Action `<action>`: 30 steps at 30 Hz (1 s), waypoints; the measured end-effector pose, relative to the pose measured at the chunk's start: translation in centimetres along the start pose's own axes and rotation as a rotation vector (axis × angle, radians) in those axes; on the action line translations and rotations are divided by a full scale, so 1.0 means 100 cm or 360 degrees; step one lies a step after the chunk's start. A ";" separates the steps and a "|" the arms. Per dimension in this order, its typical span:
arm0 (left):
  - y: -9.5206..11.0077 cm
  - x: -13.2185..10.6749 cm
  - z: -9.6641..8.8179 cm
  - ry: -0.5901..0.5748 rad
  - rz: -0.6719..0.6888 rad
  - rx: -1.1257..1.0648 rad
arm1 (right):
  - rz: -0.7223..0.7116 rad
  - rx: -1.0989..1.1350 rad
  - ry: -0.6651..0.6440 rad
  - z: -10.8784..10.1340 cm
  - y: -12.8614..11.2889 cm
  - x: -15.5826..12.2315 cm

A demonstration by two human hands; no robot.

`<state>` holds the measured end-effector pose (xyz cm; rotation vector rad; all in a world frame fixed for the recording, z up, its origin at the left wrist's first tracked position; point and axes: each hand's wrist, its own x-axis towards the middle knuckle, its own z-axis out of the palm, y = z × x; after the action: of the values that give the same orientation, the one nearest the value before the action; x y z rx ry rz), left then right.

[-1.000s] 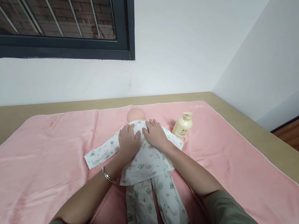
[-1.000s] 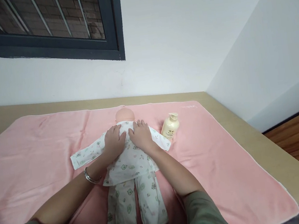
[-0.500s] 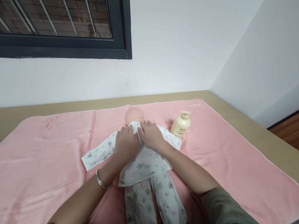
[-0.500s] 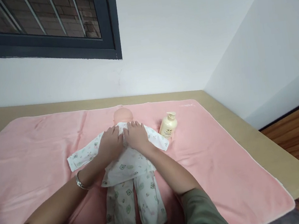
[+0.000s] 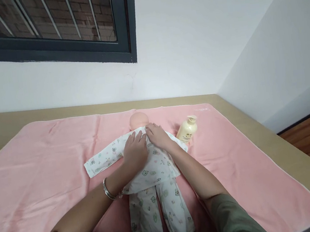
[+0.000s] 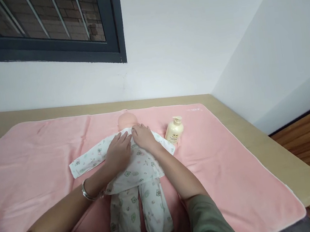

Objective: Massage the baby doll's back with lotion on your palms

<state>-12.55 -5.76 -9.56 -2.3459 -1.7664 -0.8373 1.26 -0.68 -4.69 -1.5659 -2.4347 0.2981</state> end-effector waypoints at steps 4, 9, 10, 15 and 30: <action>-0.016 0.012 0.004 0.0032 -0.0032 -0.0136 | -0.0081 -0.0058 0.0045 0.002 -0.003 -0.008; -0.035 0.021 0.015 0.0053 -0.0249 -0.0193 | -0.0219 -0.0075 0.0075 0.004 -0.015 -0.023; -0.036 0.020 0.016 0.0068 -0.0292 -0.0181 | -0.0173 -0.0056 0.0093 0.006 -0.013 -0.021; -0.033 0.015 0.021 0.0131 -0.0412 -0.0095 | 0.0097 0.0034 0.0068 0.018 0.004 -0.004; -0.032 0.009 0.027 0.0209 -0.0315 -0.0185 | 0.0334 -0.0122 0.0049 0.022 -0.008 -0.013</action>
<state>-14.32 -2.92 -12.20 -2.1492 -1.9665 -1.1223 0.46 -2.33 -6.66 -1.8486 -2.2866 0.2173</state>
